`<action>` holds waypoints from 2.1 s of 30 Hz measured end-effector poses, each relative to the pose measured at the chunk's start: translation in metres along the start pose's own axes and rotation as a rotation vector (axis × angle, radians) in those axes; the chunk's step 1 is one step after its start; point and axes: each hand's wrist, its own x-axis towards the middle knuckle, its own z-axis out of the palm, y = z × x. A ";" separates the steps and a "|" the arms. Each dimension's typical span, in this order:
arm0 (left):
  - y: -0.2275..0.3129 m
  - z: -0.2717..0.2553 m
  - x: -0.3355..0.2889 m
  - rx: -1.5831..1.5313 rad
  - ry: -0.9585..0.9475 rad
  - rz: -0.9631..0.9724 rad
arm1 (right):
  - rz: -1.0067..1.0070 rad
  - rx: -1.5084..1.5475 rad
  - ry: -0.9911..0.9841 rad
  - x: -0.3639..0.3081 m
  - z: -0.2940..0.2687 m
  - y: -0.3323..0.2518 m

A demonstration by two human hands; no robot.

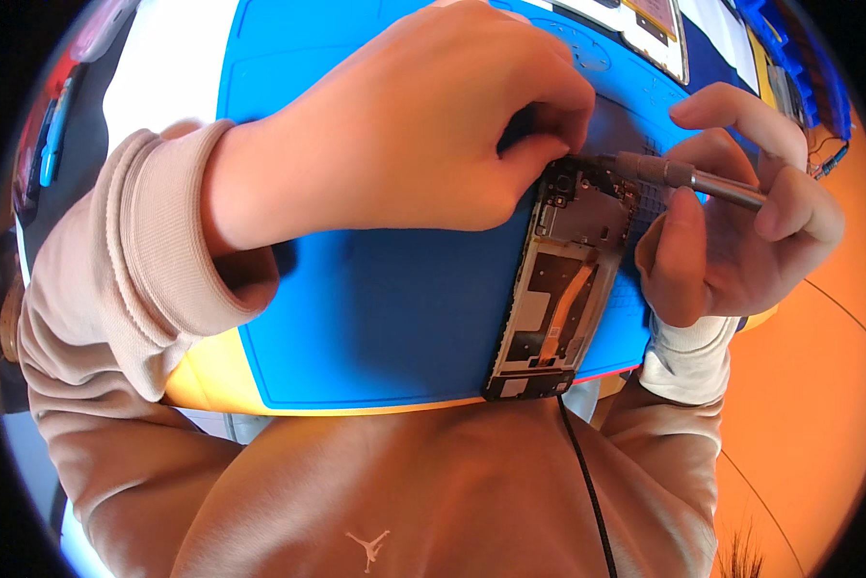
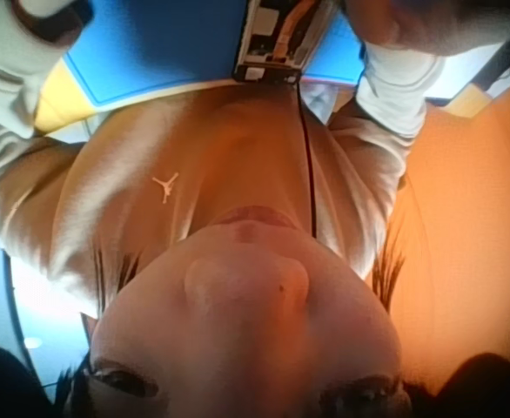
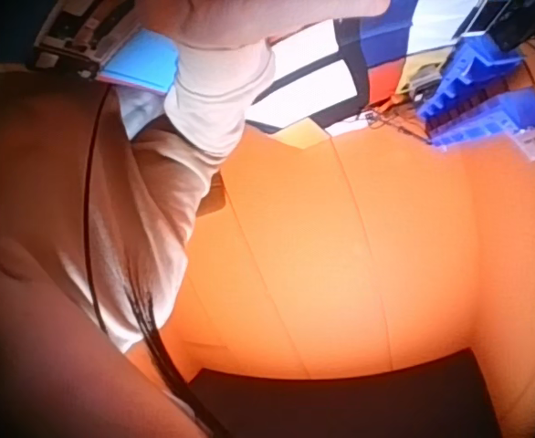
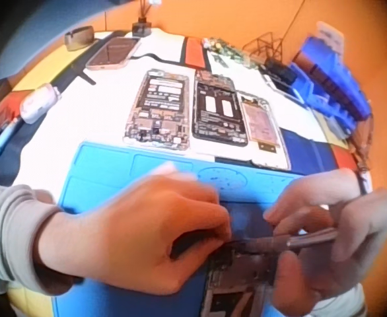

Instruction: The person uses a screwdriver to remove screws from a disassembled smartphone, then compares it with another phone. They continue unscrewing and handling internal components on a blue mat.

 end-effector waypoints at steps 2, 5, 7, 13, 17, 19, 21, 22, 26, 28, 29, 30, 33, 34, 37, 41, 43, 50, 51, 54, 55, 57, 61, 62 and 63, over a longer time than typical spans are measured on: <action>-0.002 -0.001 0.001 -0.046 0.000 -0.032 | -0.002 0.024 -0.041 0.001 -0.003 0.001; -0.009 -0.003 0.001 0.070 -0.082 0.003 | -0.009 0.036 -0.067 0.004 -0.005 0.005; -0.012 -0.003 -0.001 0.183 -0.067 0.073 | -0.003 0.083 -0.068 0.005 -0.004 0.009; -0.009 0.003 -0.003 0.416 0.023 0.197 | 0.067 0.145 0.044 0.005 -0.001 0.014; -0.005 0.008 -0.003 0.510 0.006 0.198 | 0.079 0.159 0.163 0.013 -0.006 0.012; -0.002 0.009 -0.003 0.538 0.027 0.228 | 0.139 0.317 0.261 0.015 -0.005 0.008; 0.001 0.008 -0.004 0.579 0.034 0.262 | 0.206 0.468 0.319 0.015 -0.002 0.007; 0.002 0.008 -0.003 0.576 0.040 0.276 | 0.182 0.440 0.309 0.015 0.000 0.011; 0.003 0.003 0.002 0.478 -0.019 0.126 | 0.164 0.470 0.253 0.017 -0.002 0.028; 0.003 0.001 0.005 0.352 -0.002 0.037 | 0.138 0.566 0.071 0.017 -0.009 0.035; 0.003 0.002 0.005 0.253 0.065 -0.027 | 0.208 0.782 -0.031 0.017 -0.012 0.034; 0.003 0.003 0.005 0.166 0.111 -0.104 | 0.278 0.612 -0.094 0.014 -0.014 0.033; 0.003 0.001 0.006 0.209 0.153 0.013 | 0.460 0.554 -0.348 0.009 -0.008 0.025; 0.004 0.000 0.006 0.253 0.149 0.052 | 0.482 0.597 -0.386 0.007 -0.004 0.023; 0.004 -0.002 0.006 0.355 0.134 0.164 | 0.562 0.673 -0.402 0.006 0.003 0.021; 0.002 -0.001 0.006 0.334 0.199 0.069 | 0.676 0.671 -0.286 0.009 0.002 0.027; 0.002 0.000 0.006 0.368 0.192 0.089 | 0.687 0.804 -0.230 0.011 0.004 0.032; 0.006 -0.001 0.007 0.497 0.162 0.064 | 0.670 0.714 -0.204 0.011 0.013 0.042; 0.006 -0.001 0.006 0.507 0.155 0.021 | 0.658 0.697 -0.204 0.010 0.013 0.043; 0.008 0.001 0.003 0.498 0.146 0.080 | 0.648 0.746 -0.257 0.009 0.008 0.044; 0.008 0.001 0.002 0.511 0.137 0.067 | 0.631 0.735 -0.271 0.009 0.009 0.044; 0.007 0.000 0.001 0.491 0.137 0.049 | 0.581 0.666 -0.275 0.009 0.009 0.045; 0.008 -0.001 0.002 0.501 0.082 0.074 | 0.555 0.494 -0.340 0.011 0.007 0.044; 0.008 -0.001 0.002 0.510 0.073 0.090 | 0.570 0.490 -0.355 0.011 0.006 0.043; 0.009 -0.001 0.001 0.513 0.070 0.088 | 0.580 0.488 -0.368 0.011 0.005 0.042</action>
